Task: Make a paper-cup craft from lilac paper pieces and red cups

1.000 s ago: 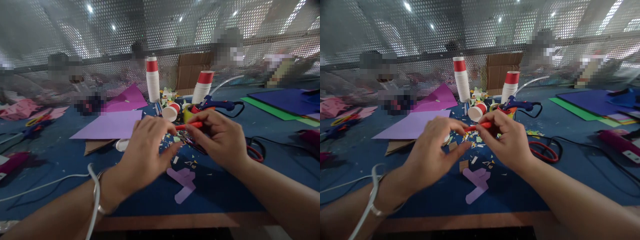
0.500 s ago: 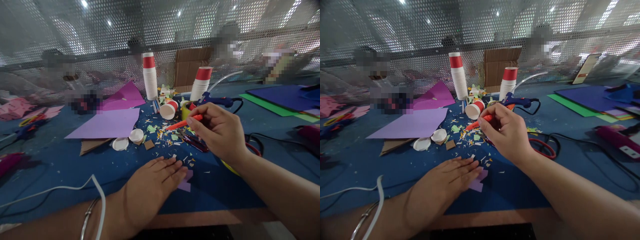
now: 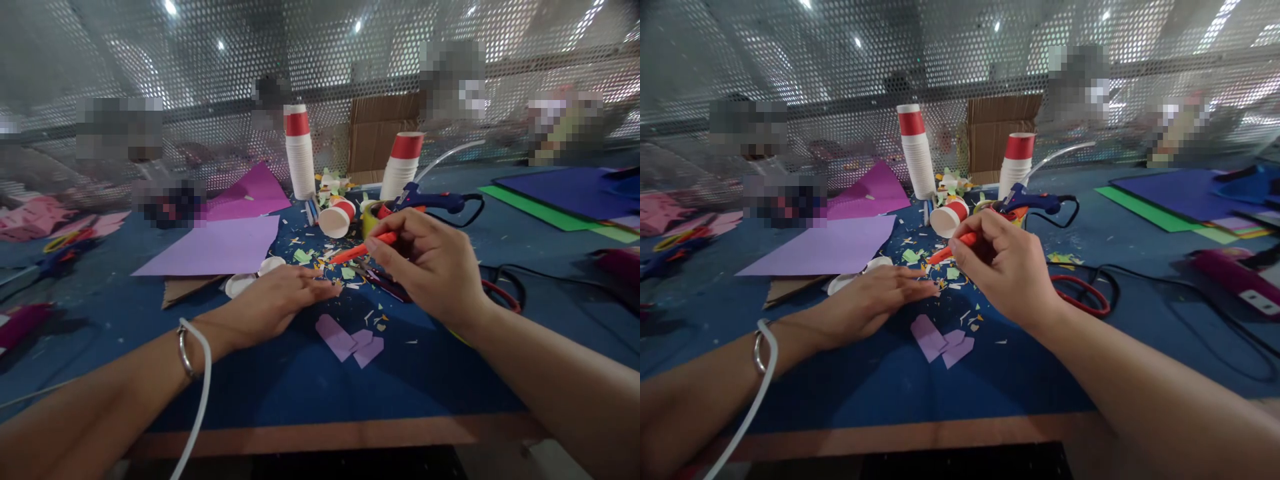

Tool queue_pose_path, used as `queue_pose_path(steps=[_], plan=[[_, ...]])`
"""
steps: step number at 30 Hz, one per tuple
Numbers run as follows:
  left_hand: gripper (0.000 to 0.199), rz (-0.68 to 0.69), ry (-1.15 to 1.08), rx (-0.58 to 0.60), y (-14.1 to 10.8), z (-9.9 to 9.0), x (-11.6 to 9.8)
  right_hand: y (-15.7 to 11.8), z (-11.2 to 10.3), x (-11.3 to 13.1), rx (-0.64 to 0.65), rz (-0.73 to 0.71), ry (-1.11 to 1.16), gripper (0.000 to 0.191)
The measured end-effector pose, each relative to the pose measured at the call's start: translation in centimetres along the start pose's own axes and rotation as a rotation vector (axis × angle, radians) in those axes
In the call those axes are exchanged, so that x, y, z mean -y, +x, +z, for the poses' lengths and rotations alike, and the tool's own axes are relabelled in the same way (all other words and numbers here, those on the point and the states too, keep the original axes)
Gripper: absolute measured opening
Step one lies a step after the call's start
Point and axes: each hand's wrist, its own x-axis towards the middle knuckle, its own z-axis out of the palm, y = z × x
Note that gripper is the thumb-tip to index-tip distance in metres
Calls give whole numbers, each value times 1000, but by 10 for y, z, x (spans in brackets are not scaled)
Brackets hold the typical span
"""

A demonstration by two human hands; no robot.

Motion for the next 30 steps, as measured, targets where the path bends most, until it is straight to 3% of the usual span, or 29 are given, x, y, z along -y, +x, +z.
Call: queue_pose_path(steps=[4,6,9,11,13,16,20,23,27,30], plan=[[21,-325,217,89,2,-8,-22,2,-2,1,-18,25,30,6],[21,-372,257,35,1,-12,-38,2,-2,1,-17,43,45,6],[21,-343,182,-198,6,-19,-50,1,-1,1,-2,66,64,6],[32,-346,127,-299,14,-21,-48,0,1,3,15,68,75,6],[38,-328,78,-309,24,-20,-40,-2,2,5,36,61,80,7],[19,-296,21,-333,37,-13,-30,-4,4,9,68,55,97,9],[19,-250,13,-408,41,-8,-29,-6,6,10,121,49,82,8],[16,-219,21,-415,35,-16,-33,-7,6,9,133,29,36,7],[20,-242,63,-329,17,-28,-49,-7,4,8,32,38,31,11],[29,-175,124,-231,0,-20,-72,-6,2,7,-17,57,47,14]])
